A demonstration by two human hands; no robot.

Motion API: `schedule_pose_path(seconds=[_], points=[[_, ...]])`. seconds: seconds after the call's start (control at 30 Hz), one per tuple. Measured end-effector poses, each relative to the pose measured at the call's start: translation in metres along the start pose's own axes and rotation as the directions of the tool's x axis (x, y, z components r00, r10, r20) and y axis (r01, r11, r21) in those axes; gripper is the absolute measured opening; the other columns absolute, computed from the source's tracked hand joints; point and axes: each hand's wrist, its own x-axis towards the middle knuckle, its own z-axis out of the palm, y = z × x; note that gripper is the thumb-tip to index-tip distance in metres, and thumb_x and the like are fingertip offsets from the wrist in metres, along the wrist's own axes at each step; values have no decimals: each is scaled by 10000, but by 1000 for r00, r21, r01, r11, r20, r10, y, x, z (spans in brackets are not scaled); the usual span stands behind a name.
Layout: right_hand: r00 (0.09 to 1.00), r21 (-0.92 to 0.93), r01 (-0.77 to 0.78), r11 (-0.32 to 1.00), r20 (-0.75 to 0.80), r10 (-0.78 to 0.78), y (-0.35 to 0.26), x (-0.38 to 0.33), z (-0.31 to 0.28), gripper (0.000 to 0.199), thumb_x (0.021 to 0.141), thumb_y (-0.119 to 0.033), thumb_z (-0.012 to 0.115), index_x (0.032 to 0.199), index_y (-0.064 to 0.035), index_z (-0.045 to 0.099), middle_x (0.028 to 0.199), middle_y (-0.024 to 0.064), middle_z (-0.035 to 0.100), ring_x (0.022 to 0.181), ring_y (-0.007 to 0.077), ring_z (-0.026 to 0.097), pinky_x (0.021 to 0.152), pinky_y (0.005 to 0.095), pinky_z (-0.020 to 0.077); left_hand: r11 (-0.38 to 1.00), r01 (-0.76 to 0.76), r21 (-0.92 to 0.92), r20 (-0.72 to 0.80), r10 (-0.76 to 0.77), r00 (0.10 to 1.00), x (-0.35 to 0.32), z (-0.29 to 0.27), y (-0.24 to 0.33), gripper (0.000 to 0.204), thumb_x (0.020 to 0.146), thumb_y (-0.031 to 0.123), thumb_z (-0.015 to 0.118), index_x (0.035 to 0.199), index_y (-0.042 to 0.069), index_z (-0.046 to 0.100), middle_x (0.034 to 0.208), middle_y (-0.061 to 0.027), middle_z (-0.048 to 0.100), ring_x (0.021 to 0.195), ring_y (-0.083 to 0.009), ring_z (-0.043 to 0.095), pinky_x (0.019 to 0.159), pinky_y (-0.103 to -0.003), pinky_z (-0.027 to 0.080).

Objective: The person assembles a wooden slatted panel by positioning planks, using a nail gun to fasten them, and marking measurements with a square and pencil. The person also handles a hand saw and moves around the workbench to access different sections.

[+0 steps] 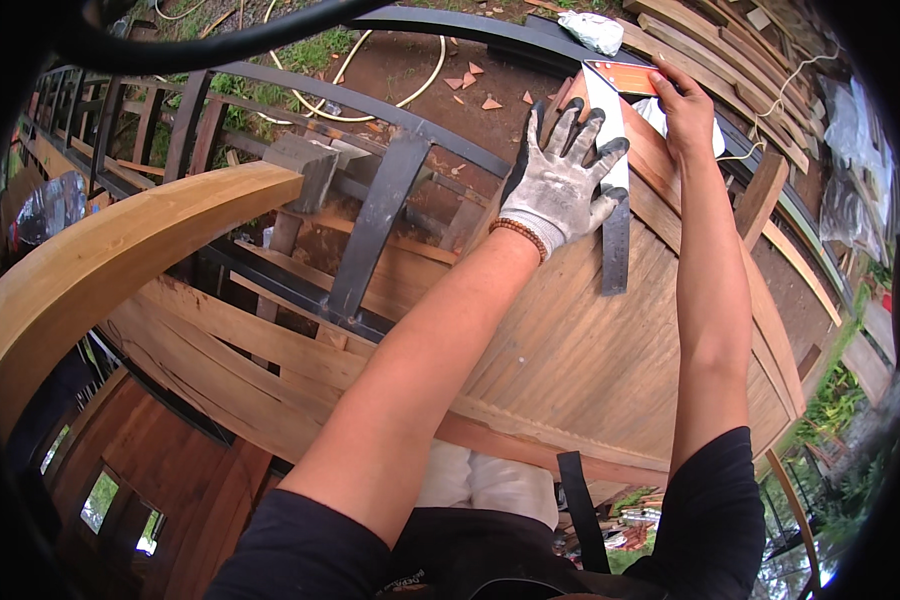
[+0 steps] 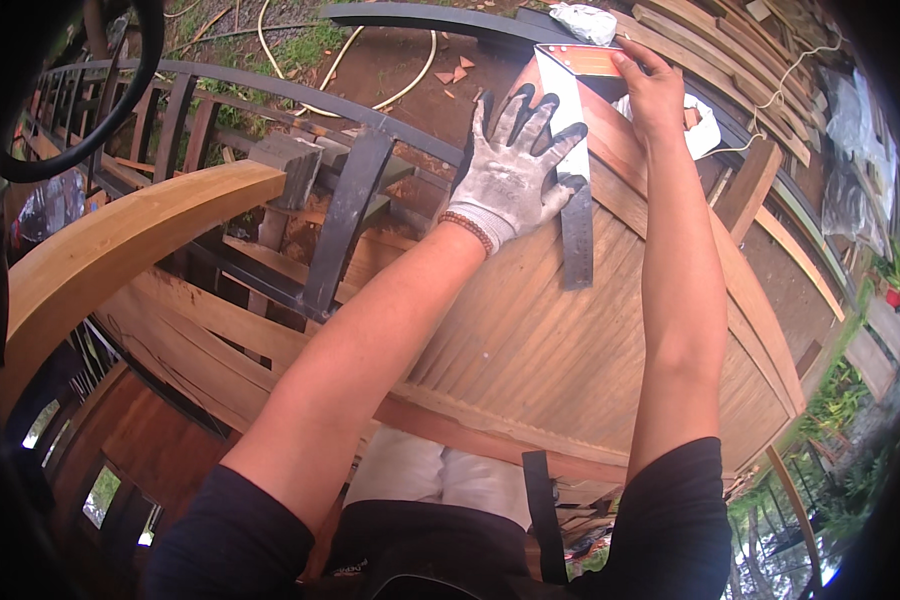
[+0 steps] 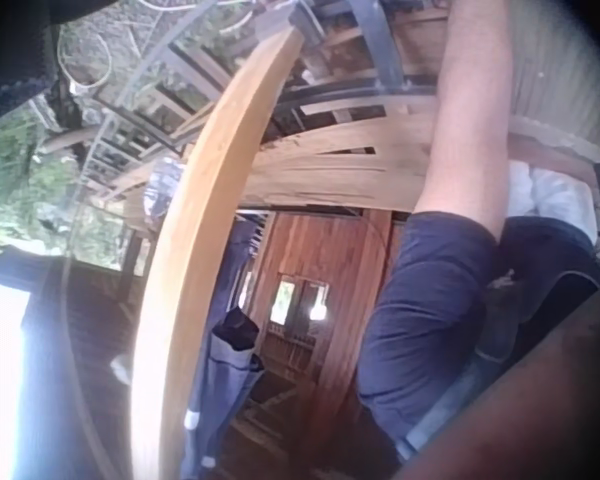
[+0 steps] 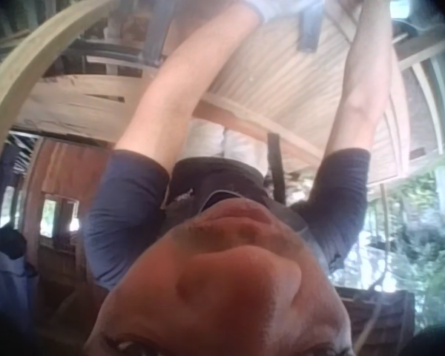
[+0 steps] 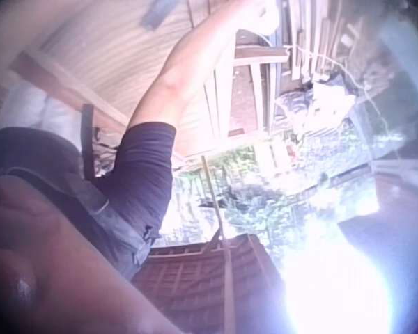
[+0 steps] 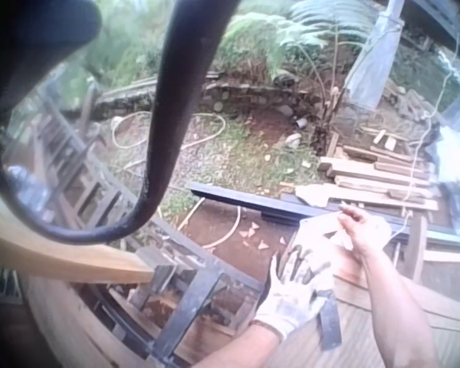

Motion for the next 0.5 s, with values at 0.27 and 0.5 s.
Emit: schedule_pose_path(seconds=[0.27,0.5], points=[[999,113,-32,993,36,28,0,0,-2,332,902,-138,744,1214,-31,710,1100,80,715,957,119,637,862,249,494,1000,6,14,-46,-5,999,-1,3,-1,787,885,585,548,1544,197,364,1638,-41,267,1533,-292,121,1197,-651,11],[999,-107,43,993,-1,-43,4,3,0,352,897,-188,751,1228,-77,714,1133,87,711,964,121,635,871,249,489,1000,-7,1,-66,7,998,0,4,-1,758,899,578,537,1537,202,377,1629,-40,286,1526,-295,146,1198,-645,14]])
